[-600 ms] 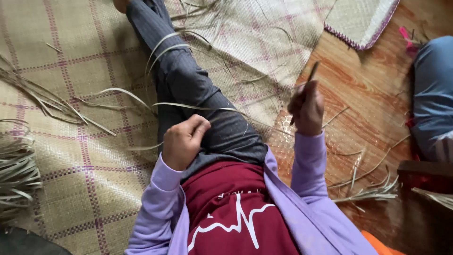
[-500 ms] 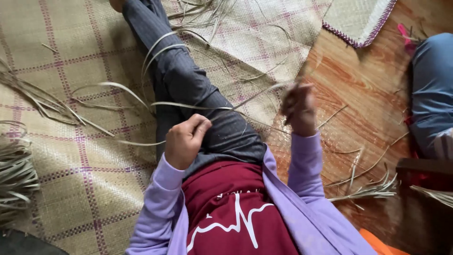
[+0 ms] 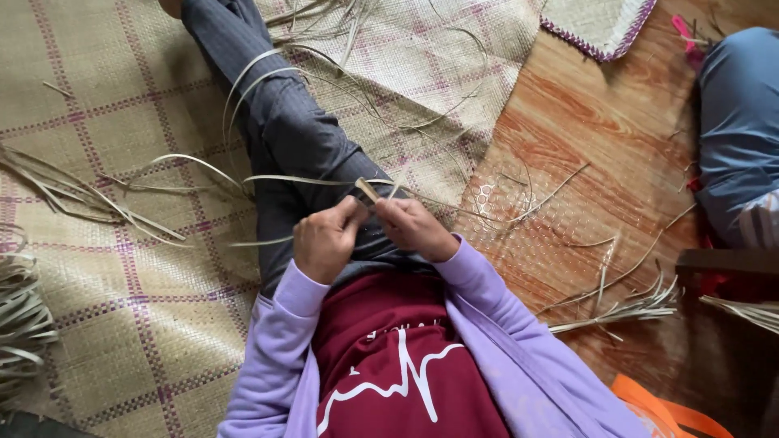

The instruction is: A person sits on the floor weaving long fiber strips around their leg, using a small wooden tool to help position and tighten the weave.

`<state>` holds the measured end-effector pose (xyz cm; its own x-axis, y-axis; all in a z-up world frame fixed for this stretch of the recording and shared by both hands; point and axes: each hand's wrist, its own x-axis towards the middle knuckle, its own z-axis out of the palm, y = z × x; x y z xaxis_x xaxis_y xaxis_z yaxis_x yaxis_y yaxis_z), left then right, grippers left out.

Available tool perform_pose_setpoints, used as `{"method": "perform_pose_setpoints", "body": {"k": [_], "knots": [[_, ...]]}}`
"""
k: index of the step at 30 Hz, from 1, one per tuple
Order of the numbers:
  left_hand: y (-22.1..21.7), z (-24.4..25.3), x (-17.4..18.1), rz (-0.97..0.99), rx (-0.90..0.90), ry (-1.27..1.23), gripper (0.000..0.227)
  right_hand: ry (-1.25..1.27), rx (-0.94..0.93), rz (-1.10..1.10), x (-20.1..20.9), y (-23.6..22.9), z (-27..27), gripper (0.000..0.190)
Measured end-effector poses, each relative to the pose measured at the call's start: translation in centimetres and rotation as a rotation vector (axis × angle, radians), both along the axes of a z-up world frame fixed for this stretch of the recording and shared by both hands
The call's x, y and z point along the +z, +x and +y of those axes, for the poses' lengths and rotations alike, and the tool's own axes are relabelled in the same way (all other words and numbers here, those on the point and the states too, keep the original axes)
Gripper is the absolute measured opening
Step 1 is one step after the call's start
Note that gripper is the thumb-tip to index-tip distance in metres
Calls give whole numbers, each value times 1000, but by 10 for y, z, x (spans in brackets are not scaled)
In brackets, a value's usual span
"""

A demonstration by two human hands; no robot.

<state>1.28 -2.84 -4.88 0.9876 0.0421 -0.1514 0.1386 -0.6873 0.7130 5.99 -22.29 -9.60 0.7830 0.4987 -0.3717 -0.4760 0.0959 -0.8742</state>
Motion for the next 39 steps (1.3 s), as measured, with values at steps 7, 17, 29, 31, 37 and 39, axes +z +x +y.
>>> {"method": "perform_pose_setpoints", "body": {"k": [7, 17, 29, 31, 37, 39], "knots": [[2, 75, -29, 113, 115, 165, 20, 214, -7, 223, -5, 33, -61, 57], [-19, 183, -121, 58, 393, 528, 19, 472, -137, 152, -12, 84, -183, 57], [-20, 220, -137, -195, 443, 561, 21, 817, -623, -11, 16, 94, -278, 46], [-19, 189, -113, -248, 397, 371, 20, 614, -720, -108, 59, 93, -238, 42], [-12, 23, 21, -120, 229, 77, 13, 508, -323, 156, -11, 55, -121, 11], [-18, -12, 48, -220, -6, 99, 18, -254, -166, -1230, 18, 35, -67, 11]]}}
